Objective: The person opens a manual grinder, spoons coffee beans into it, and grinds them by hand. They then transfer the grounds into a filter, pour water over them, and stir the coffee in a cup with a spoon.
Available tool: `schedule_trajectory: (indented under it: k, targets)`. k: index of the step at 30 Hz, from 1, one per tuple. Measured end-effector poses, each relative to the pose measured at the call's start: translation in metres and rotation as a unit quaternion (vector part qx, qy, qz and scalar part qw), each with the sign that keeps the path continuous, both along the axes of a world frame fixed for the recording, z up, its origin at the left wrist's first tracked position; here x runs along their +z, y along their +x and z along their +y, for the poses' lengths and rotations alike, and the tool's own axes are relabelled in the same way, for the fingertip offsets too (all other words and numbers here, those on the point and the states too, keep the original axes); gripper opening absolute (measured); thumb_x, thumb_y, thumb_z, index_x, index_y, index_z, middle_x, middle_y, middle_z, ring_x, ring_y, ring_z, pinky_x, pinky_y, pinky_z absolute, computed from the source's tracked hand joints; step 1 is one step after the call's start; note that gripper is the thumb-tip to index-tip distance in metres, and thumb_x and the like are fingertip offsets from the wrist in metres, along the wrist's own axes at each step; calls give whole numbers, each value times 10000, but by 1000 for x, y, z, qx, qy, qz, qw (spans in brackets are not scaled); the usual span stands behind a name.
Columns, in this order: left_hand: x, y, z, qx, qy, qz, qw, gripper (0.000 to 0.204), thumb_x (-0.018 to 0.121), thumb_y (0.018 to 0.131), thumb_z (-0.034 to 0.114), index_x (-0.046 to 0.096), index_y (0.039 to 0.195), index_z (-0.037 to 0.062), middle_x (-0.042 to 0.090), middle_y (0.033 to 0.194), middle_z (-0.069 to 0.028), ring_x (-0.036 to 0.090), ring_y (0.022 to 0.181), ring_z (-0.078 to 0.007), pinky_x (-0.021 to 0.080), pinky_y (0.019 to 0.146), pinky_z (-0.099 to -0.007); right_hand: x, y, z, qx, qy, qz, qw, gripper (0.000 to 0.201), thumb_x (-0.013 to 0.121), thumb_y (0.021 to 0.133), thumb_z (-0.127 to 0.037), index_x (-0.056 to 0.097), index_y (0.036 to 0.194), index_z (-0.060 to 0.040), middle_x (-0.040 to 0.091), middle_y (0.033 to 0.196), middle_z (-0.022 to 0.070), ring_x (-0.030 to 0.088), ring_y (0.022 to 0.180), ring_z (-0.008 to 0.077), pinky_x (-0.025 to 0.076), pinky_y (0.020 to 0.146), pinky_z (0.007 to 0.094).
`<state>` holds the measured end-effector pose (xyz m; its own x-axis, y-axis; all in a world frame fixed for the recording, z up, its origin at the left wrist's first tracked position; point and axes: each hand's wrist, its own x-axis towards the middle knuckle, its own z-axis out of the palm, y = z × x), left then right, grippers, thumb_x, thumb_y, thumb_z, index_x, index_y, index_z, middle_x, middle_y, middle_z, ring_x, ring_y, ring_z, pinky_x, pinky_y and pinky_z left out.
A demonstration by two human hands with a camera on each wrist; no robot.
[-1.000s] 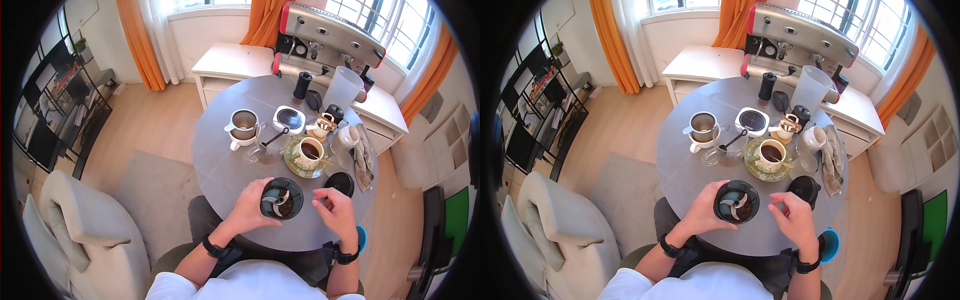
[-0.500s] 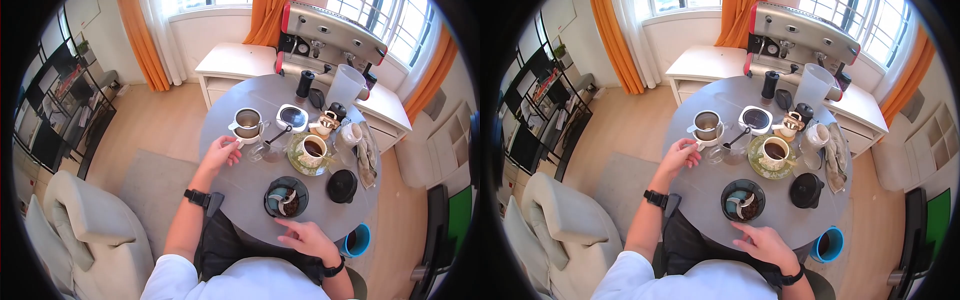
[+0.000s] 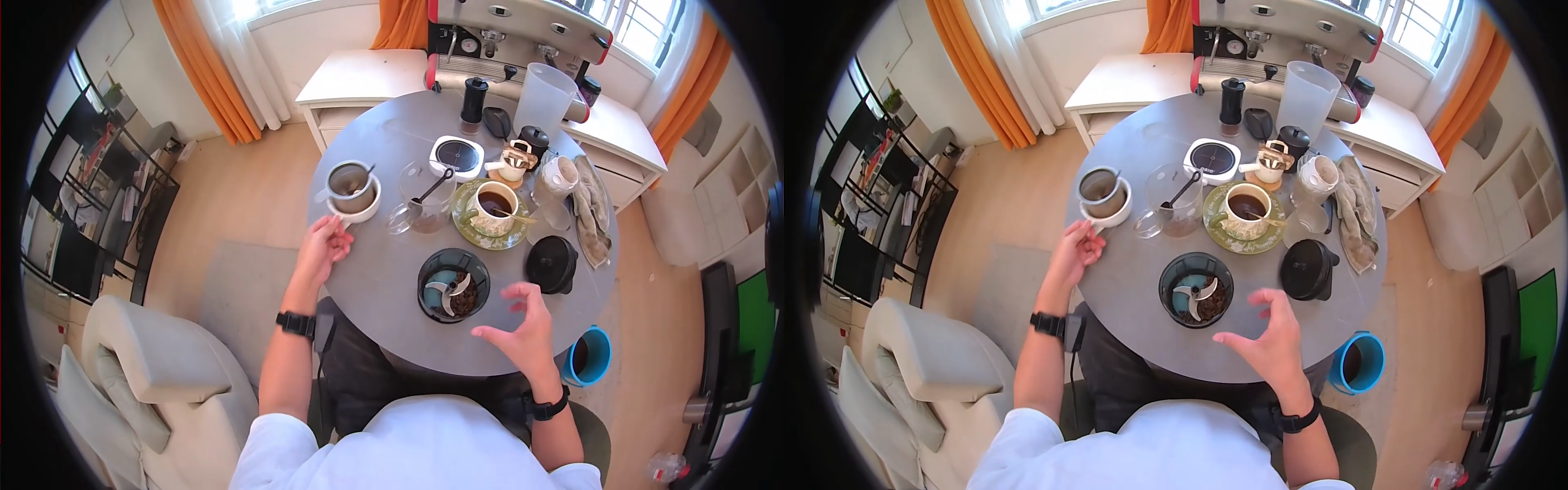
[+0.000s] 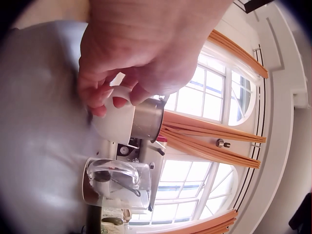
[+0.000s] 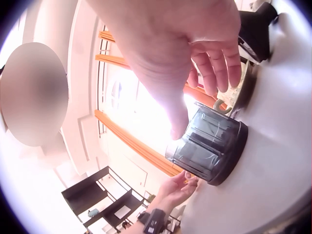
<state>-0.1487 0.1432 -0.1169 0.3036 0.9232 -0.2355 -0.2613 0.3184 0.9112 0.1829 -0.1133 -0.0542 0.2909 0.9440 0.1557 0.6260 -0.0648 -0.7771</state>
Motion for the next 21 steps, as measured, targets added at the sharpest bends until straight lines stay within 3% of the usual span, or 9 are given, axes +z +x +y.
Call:
schedule_trajectory:
  k: [1,3,4,6,10,12,16,21]
  targets:
    - [1,-8,-12,23,5,-12,1000,275,581,1105,271,584,890,99,685,793,-94,618,617,-133,402,513,-239,-1,0,5,-5,2,5,1000,898,1049,584,-257,587,1321,-34,668,1276,135,675,1076,302,566,913,400]
    - [11,-23,-35,30,8,9,999,276,572,1108,266,584,890,98,694,803,-100,618,618,-131,404,515,-237,-1,-4,18,91,57,38,993,1291,1055,566,-252,334,1620,-67,575,1471,173,575,1356,346,465,1152,431]
    - [16,-29,-48,44,11,25,999,277,563,1112,261,584,890,98,702,812,-105,618,620,-129,406,518,-236,-4,-7,25,87,59,44,993,1291,1055,566,-252,334,1620,-67,575,1471,173,575,1356,346,465,1152,431]
    - [25,-38,-72,32,8,33,999,277,557,1114,256,589,892,94,707,818,-105,617,620,-127,408,518,-235,-10,-14,39,158,52,130,977,1489,1054,573,-243,106,1711,-90,492,1570,204,454,1501,357,355,1256,447]
    - [30,-35,-98,-17,-15,35,999,267,558,1115,241,610,907,82,707,822,-92,610,622,-121,409,521,-232,-11,-22,52,168,42,186,967,1451,1051,584,-224,132,1699,-86,512,1540,219,472,1479,368,369,1244,446]
    - [29,-21,-102,-37,-27,32,998,260,564,1114,235,618,914,78,705,826,-85,609,625,-120,408,521,-232,-14,-19,48,143,38,129,981,1432,1047,590,-199,142,1694,-89,522,1517,222,496,1458,359,395,1226,442]
    - [28,12,-102,-100,-46,24,994,253,552,1122,216,620,926,70,706,858,-90,628,656,-125,437,540,-230,-10,0,13,75,59,156,983,1418,1047,571,-142,166,1682,-105,535,1467,211,546,1405,312,456,1178,440]
    - [21,52,-97,-187,-41,25,981,261,570,1118,237,644,944,57,695,848,-61,617,666,-116,410,537,-245,8,19,-22,25,88,191,977,1459,1027,547,-40,122,1689,-117,495,1487,183,557,1375,305,461,1180,446]
